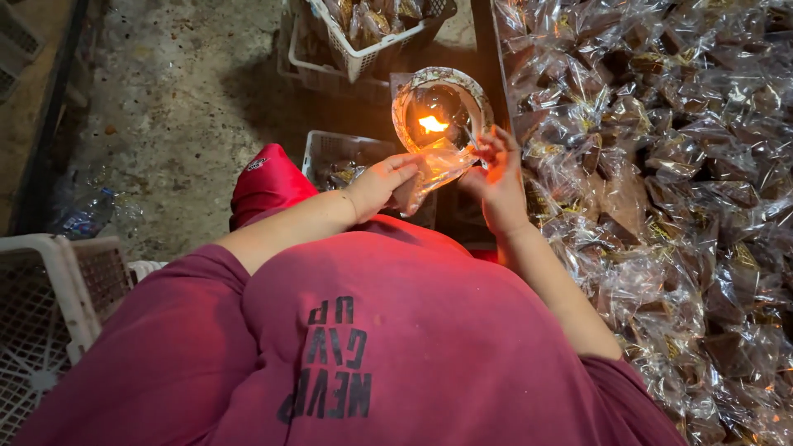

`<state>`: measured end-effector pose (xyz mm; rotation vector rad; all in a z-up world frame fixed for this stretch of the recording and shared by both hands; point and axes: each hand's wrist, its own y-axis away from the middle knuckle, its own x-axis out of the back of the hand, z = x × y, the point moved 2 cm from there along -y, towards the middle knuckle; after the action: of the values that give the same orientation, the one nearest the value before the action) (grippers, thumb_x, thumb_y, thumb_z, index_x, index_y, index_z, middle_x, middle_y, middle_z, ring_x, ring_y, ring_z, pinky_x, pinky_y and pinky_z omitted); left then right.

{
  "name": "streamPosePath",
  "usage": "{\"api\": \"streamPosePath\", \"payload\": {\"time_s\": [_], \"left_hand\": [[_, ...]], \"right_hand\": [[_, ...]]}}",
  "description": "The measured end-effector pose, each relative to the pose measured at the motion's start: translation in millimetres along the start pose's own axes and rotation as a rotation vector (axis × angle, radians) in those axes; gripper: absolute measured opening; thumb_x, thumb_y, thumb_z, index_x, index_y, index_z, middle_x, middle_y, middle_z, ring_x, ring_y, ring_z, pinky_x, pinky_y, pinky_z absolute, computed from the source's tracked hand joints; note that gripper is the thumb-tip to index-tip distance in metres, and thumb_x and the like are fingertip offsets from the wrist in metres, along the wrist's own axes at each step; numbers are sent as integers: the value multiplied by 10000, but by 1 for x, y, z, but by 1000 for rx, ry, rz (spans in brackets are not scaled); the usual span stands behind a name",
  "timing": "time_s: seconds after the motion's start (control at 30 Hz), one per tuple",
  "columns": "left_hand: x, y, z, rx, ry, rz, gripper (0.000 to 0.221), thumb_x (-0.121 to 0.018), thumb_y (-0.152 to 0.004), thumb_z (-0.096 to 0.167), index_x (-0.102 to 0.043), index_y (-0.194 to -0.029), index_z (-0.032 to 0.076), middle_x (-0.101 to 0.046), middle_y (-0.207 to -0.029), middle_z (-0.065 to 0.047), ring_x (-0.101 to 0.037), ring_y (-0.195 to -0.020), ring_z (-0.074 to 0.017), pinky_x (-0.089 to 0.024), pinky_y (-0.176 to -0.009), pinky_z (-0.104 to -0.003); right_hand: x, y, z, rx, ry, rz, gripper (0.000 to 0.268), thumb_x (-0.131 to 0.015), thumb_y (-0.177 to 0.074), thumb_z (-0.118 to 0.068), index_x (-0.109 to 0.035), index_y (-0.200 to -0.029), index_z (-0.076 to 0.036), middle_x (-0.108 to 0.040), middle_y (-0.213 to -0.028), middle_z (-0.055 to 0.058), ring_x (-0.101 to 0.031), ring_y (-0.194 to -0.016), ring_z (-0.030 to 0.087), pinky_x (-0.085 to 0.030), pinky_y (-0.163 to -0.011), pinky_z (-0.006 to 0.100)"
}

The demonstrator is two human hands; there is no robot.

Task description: Sealing plastic bags containing bread by melting the edges over a candle flame.

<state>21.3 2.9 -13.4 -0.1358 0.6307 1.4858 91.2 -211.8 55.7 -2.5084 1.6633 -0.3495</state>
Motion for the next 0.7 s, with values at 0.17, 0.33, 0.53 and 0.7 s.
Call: {"api": "streamPosePath", "payload": {"time_s": [0.17, 0.33, 0.53, 0.7], "left_hand": [[3, -8, -7, 97, 149, -233, 522, -509, -995, 492, -538, -1433, 210, -645, -939, -117, -617, -625, -223, -494, -433, -247], [0, 1, 1, 67, 170, -413, 1070, -572, -774, 880, -281, -1589, 250, -576, -1423, -213, -675, -1173, -330, -620, -903, -504], [11, -20, -3, -35, -64, -86, 341, -846, -870, 177, -701, -1178, 203, -768, -1066, -24, -761, -887, -141, -649, -644, -234], [20, -26, -14, -107, -96, 2, 192, -864, -859, 170, -700, -903, 81, -753, -1193, -108, -725, -1057, -187, -606, -860, -312]], "right_hand": [[-9, 1, 22, -15, 384, -169, 374, -879, -803, -157, -722, -1142, -159, -530, -1162, 136, -505, -1077, 253, -434, -909, 346], [-16, 10, 45, -315, 52, -7, 95, -723, -988, -95, -673, -1054, -49, -630, -669, 98, -605, -488, 156, -522, -405, 269], [-15, 7, 8, -211, 23, 133, 486, -648, -1066, -213, -419, -1492, -255, -555, -958, -68, -546, -750, -2, -536, -636, 157], [-14, 13, 41, -316, 310, 126, 229, -662, -1028, -241, -754, -1232, -288, -516, -505, -5, -538, -533, 59, -446, -485, 173]]}}
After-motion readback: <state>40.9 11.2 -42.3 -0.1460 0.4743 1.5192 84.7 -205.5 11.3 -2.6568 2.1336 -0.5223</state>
